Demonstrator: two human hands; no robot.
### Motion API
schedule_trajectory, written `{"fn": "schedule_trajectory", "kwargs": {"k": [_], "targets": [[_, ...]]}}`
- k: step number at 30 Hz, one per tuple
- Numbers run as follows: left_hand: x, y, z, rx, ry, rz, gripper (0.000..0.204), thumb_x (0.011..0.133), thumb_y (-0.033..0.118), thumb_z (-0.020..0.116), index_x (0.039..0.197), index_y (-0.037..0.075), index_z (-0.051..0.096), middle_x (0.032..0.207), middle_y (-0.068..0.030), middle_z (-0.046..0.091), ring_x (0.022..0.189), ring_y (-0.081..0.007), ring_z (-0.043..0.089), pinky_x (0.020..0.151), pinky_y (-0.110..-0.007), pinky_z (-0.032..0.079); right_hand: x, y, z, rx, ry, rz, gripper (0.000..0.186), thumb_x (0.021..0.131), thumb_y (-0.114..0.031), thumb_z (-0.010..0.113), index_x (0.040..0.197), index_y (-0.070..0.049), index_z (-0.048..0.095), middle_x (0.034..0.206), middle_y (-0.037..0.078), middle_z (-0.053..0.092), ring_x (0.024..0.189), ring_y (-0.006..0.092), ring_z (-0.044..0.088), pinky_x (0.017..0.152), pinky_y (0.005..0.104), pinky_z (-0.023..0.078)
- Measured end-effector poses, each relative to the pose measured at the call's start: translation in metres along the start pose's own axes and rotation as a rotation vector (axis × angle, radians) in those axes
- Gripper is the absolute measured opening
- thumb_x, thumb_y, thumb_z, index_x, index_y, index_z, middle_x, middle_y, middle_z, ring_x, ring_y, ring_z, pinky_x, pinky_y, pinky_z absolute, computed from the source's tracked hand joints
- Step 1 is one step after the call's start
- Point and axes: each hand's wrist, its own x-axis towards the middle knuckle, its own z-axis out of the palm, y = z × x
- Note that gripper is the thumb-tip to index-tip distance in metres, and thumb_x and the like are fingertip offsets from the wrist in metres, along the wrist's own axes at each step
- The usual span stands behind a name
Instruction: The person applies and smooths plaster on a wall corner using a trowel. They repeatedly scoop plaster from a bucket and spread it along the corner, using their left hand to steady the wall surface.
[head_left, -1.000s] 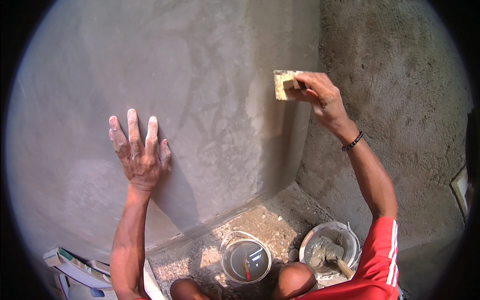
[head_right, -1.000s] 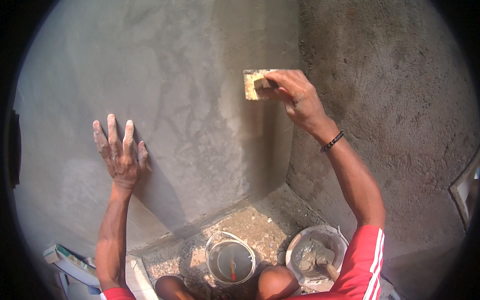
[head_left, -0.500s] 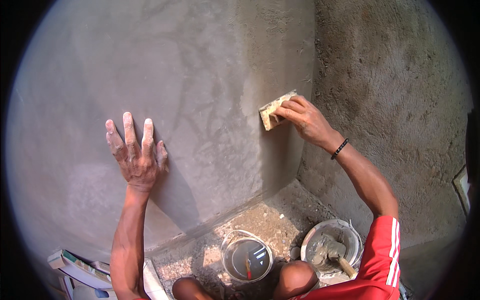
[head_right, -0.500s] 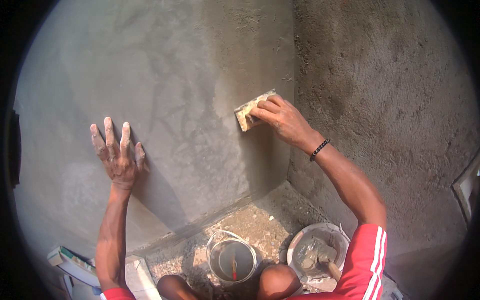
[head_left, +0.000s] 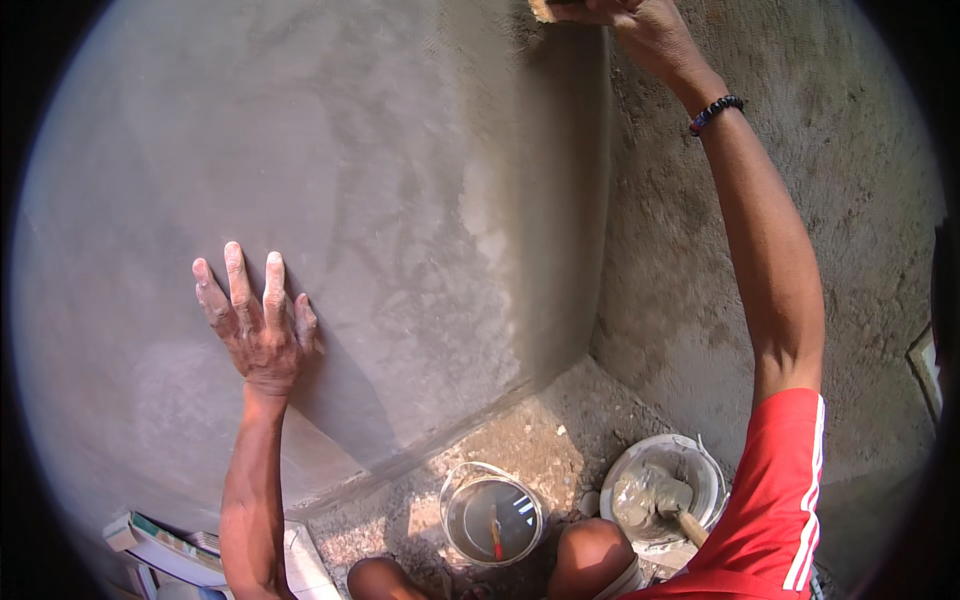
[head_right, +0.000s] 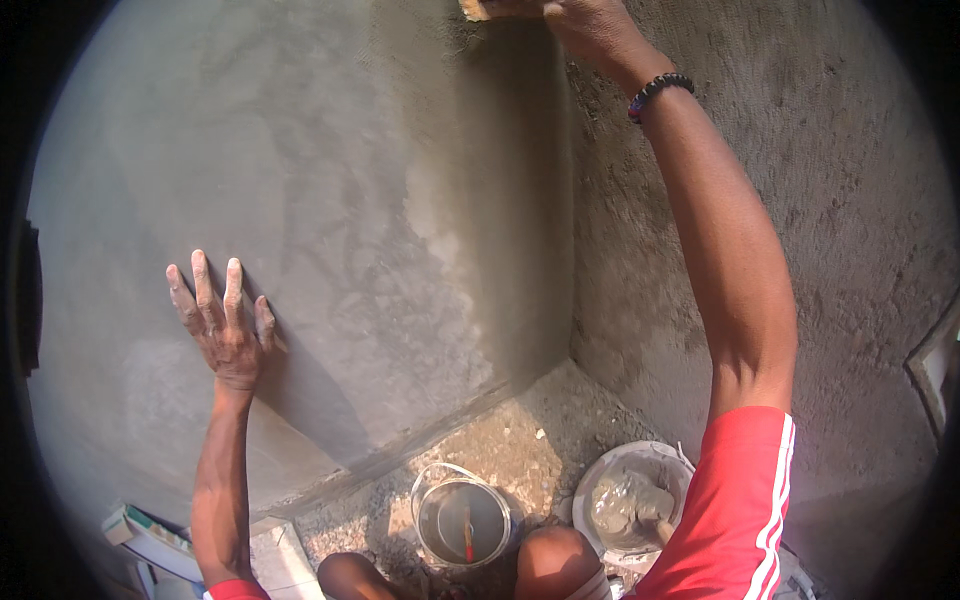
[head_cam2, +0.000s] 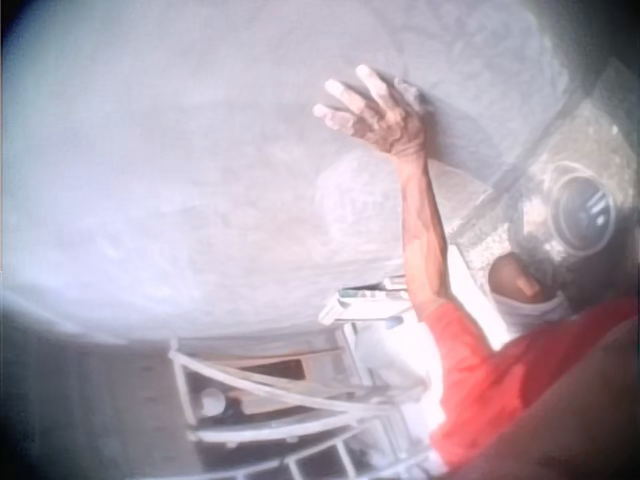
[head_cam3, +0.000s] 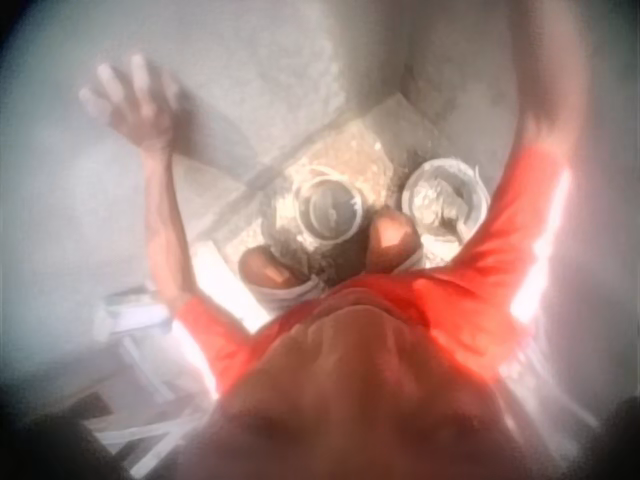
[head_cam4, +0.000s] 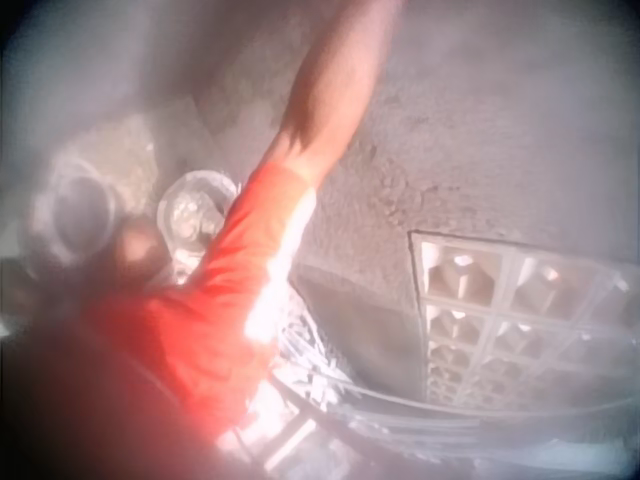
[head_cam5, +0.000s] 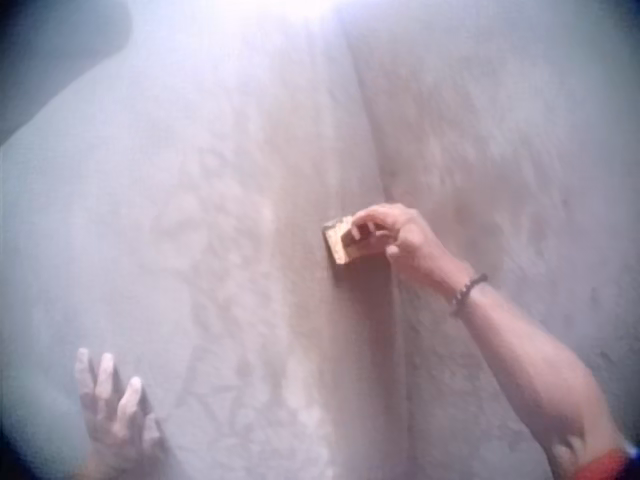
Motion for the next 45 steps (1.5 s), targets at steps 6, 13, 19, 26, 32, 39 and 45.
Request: {"fn": "schedule_trajectory", "kwargs": {"k": [6, 13, 19, 26, 32, 39, 45], "targets": [[0.000, 0.001, -0.002, -0.006, -0.006, 0.007, 0.053, 0.087, 0.021, 0.064, 0.138, 0.012, 0.053, 0.158, -0.0178, 0.034, 0.149, -0.0468, 0.018, 0.119, -0.059, 0.025, -0.077, 0.010, 0.042, -0.529, 0.007, -0.104, 0.045, 0.083, 0.011, 0.060, 0.121, -0.013, 0.064, 0.122, 0.005, 0.065, 0.118, 0.0272, 0.058, 0.104, 0.0399, 0.050], [0.001, 0.004, 0.000, -0.011, 0.004, 0.014, 0.053, 0.088, 0.021, 0.063, 0.139, 0.012, 0.052, 0.158, -0.0182, 0.034, 0.149, -0.0467, 0.018, 0.120, -0.059, 0.024, -0.222, 0.017, 0.088, -0.448, -0.145, 0.095, 0.053, 0.070, 0.013, 0.065, 0.118, -0.009, 0.062, 0.120, 0.008, 0.064, 0.119, 0.0330, 0.055, 0.103, 0.0416, 0.049], [0.001, 0.001, -0.002, 0.000, 0.003, 0.018, 0.054, 0.087, 0.021, 0.063, 0.139, 0.013, 0.052, 0.157, -0.0182, 0.034, 0.149, -0.0471, 0.019, 0.119, -0.060, 0.025, -0.311, 0.002, 0.114, -0.149, -0.279, 0.450, 0.043, 0.082, 0.006, 0.063, 0.122, -0.008, 0.062, 0.117, 0.009, 0.065, 0.114, 0.0286, 0.060, 0.099, 0.0401, 0.052], [-0.001, -0.003, 0.000, 0.025, -0.013, -0.005, 0.055, 0.082, 0.024, 0.066, 0.135, 0.017, 0.055, 0.156, -0.0190, 0.037, 0.148, -0.0492, 0.021, 0.117, -0.062, 0.028, -0.279, -0.001, 0.087, 1.274, 0.463, 0.860, 0.039, 0.099, -0.003, 0.052, 0.137, 0.005, 0.046, 0.124, 0.014, 0.061, 0.111, 0.0225, 0.065, 0.096, 0.0385, 0.059], [0.000, 0.001, -0.003, -0.004, -0.021, -0.012, 0.056, 0.085, 0.019, 0.065, 0.139, 0.014, 0.052, 0.159, -0.0172, 0.032, 0.149, -0.0476, 0.019, 0.118, -0.062, 0.025, -0.210, -0.004, 0.057, 1.133, 0.569, 0.708, 0.043, 0.098, -0.003, 0.055, 0.139, 0.005, 0.044, 0.117, 0.012, 0.064, 0.103, 0.0191, 0.067, 0.086, 0.0357, 0.062], [-0.003, -0.003, 0.002, 0.026, 0.008, 0.000, 0.051, 0.090, 0.027, 0.061, 0.138, 0.015, 0.053, 0.158, -0.0172, 0.034, 0.148, -0.0477, 0.020, 0.118, -0.062, 0.025, -0.106, 0.007, 0.049, 0.485, 0.659, 0.648, 0.052, 0.092, -0.008, 0.069, 0.137, 0.007, 0.047, 0.100, 0.006, 0.067, 0.090, 0.0116, 0.066, 0.068, 0.0325, 0.063], [0.000, 0.002, 0.004, 0.011, 0.018, -0.003, 0.049, 0.091, 0.028, 0.060, 0.137, 0.014, 0.053, 0.157, -0.0175, 0.035, 0.148, -0.0481, 0.022, 0.117, -0.062, 0.027, -0.058, 0.011, 0.060, -0.166, 0.624, 0.589, 0.035, 0.087, -0.010, 0.070, 0.121, -0.002, 0.065, 0.095, 0.015, 0.074, 0.091, 0.0210, 0.072, 0.079, 0.0354, 0.057]]}}
